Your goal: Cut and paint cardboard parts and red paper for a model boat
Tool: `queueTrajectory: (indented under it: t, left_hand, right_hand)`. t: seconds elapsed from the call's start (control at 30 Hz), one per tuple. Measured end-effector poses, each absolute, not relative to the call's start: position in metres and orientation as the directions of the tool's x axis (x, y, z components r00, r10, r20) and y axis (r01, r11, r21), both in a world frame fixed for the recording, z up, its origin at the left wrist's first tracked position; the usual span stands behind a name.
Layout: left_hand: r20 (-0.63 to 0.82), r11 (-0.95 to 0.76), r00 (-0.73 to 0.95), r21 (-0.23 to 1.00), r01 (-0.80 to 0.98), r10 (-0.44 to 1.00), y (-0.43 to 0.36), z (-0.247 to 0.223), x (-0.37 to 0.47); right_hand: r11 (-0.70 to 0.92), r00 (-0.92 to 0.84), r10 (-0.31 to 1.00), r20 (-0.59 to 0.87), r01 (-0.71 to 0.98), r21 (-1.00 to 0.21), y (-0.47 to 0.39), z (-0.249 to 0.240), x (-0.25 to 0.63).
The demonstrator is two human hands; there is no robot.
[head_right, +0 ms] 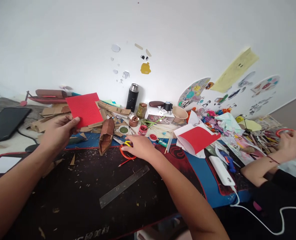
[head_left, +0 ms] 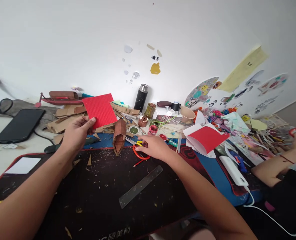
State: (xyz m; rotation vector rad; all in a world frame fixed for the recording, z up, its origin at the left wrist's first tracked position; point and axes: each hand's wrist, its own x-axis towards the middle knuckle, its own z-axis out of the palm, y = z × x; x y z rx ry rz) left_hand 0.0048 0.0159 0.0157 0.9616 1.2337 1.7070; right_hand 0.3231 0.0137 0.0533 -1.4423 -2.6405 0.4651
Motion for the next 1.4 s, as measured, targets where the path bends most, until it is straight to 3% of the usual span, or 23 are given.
queueTrajectory:
  t: [0.17, 0.3, 0.5, 0.67, 0.77, 0.87, 0.97, 1.03, 1.23, 1.4]
  left_hand:
    - [0.11, -0.17, -0.362, 0.976, -0.138, 0.926, 0.014, 0.014, 0.006]
    - [0.102, -0.153, -0.349, 0.98, -0.124, 0.932, 0.013, 0.014, 0.006]
    - [0.105, -0.152, -0.348, 0.982, -0.112, 0.932, 0.012, 0.013, 0.006]
    - [0.098, -0.141, -0.338, 0.985, -0.104, 0.936, 0.012, 0.013, 0.005]
    - [0.082, -0.136, -0.338, 0.981, -0.14, 0.938, 0.011, 0.015, 0.007]
    - [0.037, -0.138, -0.341, 0.951, -0.276, 0.939, 0.01, 0.018, 0.01]
    - [-0.009, -0.135, -0.314, 0.892, -0.432, 0.95, 0.008, 0.023, 0.014]
    - [-0.027, -0.124, -0.286, 0.859, -0.496, 0.958, 0.007, 0.025, 0.016]
    - [-0.055, -0.09, -0.257, 0.85, -0.518, 0.965, 0.005, 0.026, 0.017]
    - [-0.071, -0.1, -0.295, 0.845, -0.525, 0.953, 0.006, 0.027, 0.015]
  right_hand:
    - [0.562, -0.572, 0.799, -0.186, 0.82, -0.105, 0.005, 0.049, 0.318]
    - [0.55, -0.556, 0.81, -0.187, 0.831, -0.09, 0.004, 0.046, 0.312]
    - [0.507, -0.542, 0.833, -0.111, 0.829, -0.237, 0.003, 0.043, 0.321]
    - [0.344, -0.451, 0.889, -0.079, 0.771, -0.537, 0.003, 0.036, 0.341]
    - [0.153, -0.388, 0.915, -0.112, 0.591, -0.792, 0.001, 0.038, 0.351]
    - [0.003, -0.319, 0.946, -0.063, 0.204, -0.979, -0.005, 0.046, 0.351]
    - [-0.063, -0.292, 0.957, 0.007, -0.228, -0.972, -0.013, 0.051, 0.335]
    - [-0.105, -0.375, 0.925, 0.05, -0.38, -0.919, -0.016, 0.049, 0.316]
    - [-0.272, -0.623, 0.782, 0.01, -0.356, -0.894, -0.007, 0.038, 0.266]
    - [-0.402, -0.625, 0.777, -0.078, -0.397, -0.825, 0.018, 0.041, 0.263]
